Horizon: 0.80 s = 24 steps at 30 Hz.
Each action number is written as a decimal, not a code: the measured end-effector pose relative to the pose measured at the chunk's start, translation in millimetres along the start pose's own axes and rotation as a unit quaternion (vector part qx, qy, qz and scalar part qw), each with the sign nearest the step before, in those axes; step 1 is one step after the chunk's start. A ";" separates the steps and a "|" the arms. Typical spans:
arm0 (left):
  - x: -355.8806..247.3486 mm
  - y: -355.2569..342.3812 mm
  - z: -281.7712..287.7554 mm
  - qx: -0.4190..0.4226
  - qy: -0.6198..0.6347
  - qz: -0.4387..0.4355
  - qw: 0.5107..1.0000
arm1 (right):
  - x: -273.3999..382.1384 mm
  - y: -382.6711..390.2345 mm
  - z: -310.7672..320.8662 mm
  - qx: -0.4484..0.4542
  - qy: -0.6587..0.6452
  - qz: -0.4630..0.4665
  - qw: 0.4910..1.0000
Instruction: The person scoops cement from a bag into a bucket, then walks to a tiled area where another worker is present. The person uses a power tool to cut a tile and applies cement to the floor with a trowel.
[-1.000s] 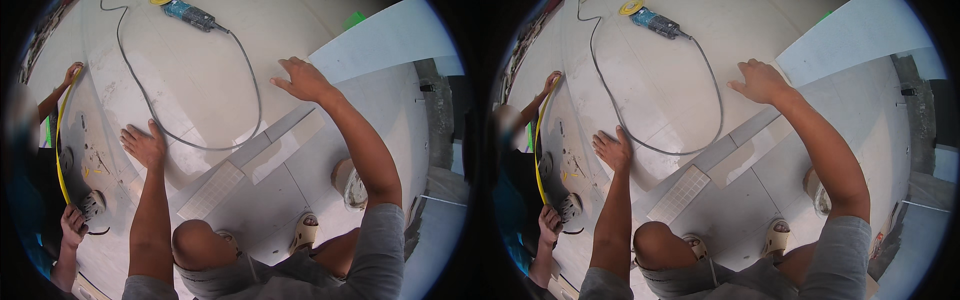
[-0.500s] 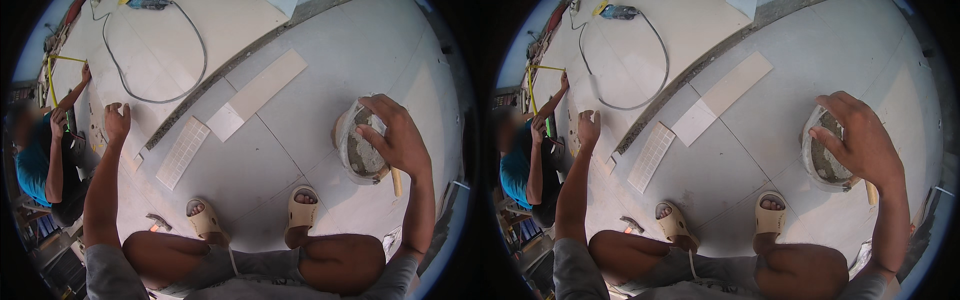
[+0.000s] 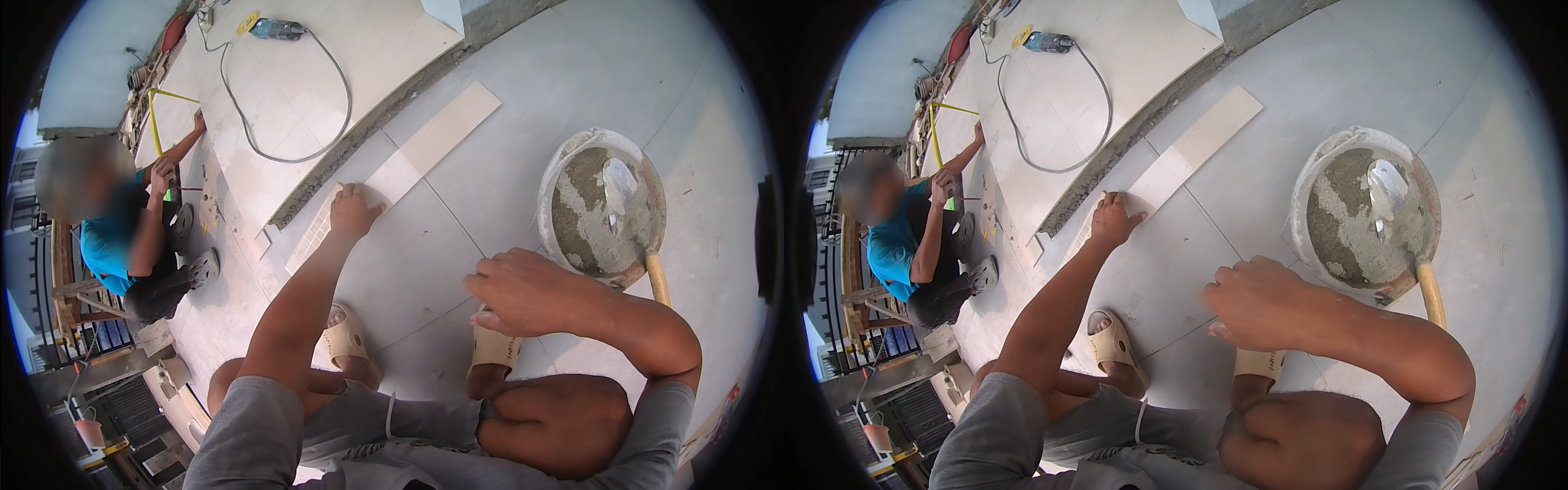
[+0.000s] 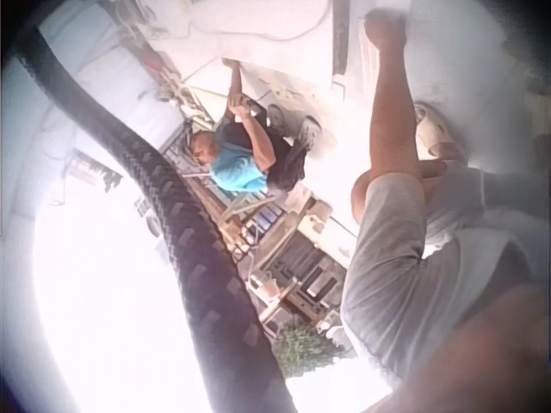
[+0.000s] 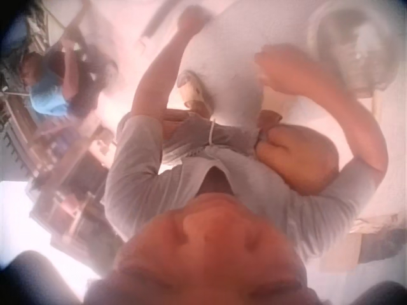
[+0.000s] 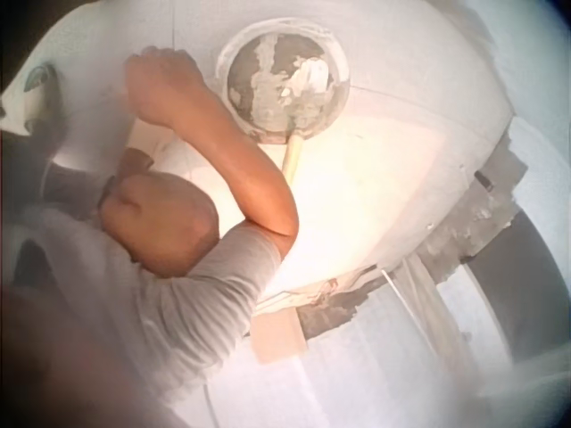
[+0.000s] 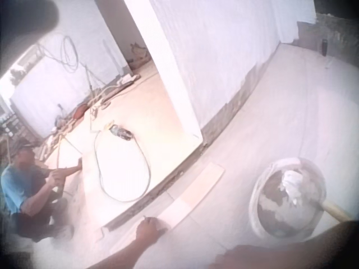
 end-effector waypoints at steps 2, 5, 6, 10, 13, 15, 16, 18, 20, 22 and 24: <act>4.3 -0.4 -10.0 -0.038 0.007 -0.015 0.999 | -8.5 7.7 -8.2 -0.018 -0.023 0.005 1.000; 8.8 -0.9 -17.9 -0.060 -0.024 -0.021 0.998 | -15.5 15.1 -11.3 -0.064 -0.012 -0.016 0.998; 8.9 -2.5 -17.3 -0.061 -0.042 -0.025 0.997 | -17.9 17.3 -10.7 -0.075 -0.002 -0.021 0.997; 3.8 -5.0 -11.7 -0.071 -0.039 -0.018 0.997 | -21.1 22.6 -14.0 -0.082 0.008 -0.048 0.995; 17.2 -20.6 -21.2 -0.170 0.046 -0.027 0.984 | -19.0 24.7 -13.3 -0.041 -0.004 -0.069 0.997; 36.4 -33.0 -23.2 -0.249 0.204 -0.015 0.947 | -12.3 24.7 -19.3 -0.035 -0.016 -0.064 0.997; 38.4 -36.4 -20.4 -0.254 0.375 0.056 0.890 | -12.9 24.5 -23.0 -0.047 -0.016 -0.056 0.997; 37.8 -43.0 -8.7 -0.270 0.679 0.157 0.665 | -14.4 24.5 -27.5 -0.060 -0.014 -0.052 0.997; 46.2 -48.9 9.3 -0.269 0.886 0.200 0.320 | -14.6 25.5 -27.1 -0.057 -0.012 -0.057 0.997; 52.0 -50.4 21.2 -0.244 0.927 0.149 0.241 | -15.0 25.8 -28.6 -0.054 -0.023 -0.062 0.996; 50.0 -57.6 27.4 -0.238 0.942 0.130 0.197 | -15.3 25.4 -28.3 -0.046 -0.021 -0.069 0.996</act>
Point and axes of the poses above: each hand's wrist, its own y-axis away from the middle knuckle, its own z-axis out of the back of the hand, x = y × z, the point moved 1 cm from there along -y, towards the middle knuckle, and after that the axes turned 9 degrees about -z, right-handed, at the moved point
